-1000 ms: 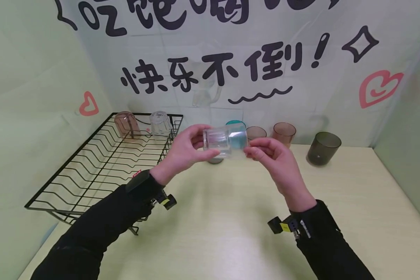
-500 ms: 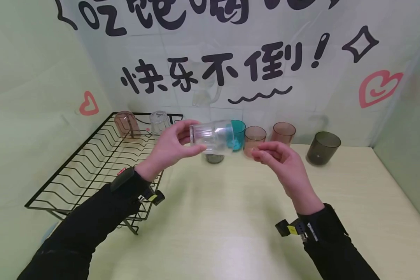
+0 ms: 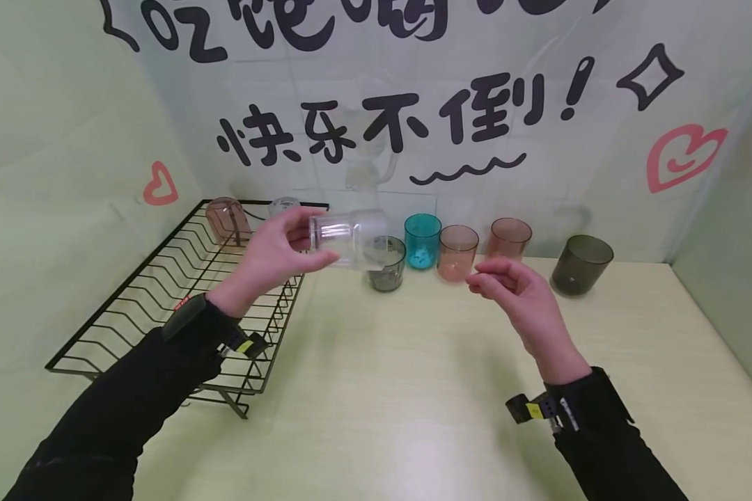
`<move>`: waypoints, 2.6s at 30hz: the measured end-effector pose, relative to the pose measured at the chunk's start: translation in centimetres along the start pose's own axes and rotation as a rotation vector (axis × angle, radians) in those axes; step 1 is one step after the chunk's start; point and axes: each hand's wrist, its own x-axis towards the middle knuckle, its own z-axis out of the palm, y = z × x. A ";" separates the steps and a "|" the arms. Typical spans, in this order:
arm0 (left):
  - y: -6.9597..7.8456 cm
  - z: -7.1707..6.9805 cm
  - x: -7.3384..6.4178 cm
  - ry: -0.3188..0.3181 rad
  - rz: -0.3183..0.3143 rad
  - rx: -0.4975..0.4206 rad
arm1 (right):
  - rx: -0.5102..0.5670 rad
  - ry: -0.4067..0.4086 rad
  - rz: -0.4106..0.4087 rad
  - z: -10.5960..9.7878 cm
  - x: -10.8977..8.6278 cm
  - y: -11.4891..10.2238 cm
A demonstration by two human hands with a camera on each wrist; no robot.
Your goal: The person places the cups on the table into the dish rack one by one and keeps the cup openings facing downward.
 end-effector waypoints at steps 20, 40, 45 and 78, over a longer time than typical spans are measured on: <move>-0.4 -3.2 -0.8 0.066 -0.035 0.151 | -0.021 -0.034 0.000 -2.4 0.0 1.8; -2.5 -6.7 -0.5 0.128 -0.141 0.252 | -0.227 -0.034 0.060 -4.1 -0.3 1.9; -3.1 -7.2 -0.6 0.118 -0.162 0.255 | -0.263 -0.037 0.064 -4.8 -0.2 2.2; -5.9 -11.5 -0.3 0.176 -0.260 0.342 | -0.503 -0.030 0.133 -7.9 -1.1 2.9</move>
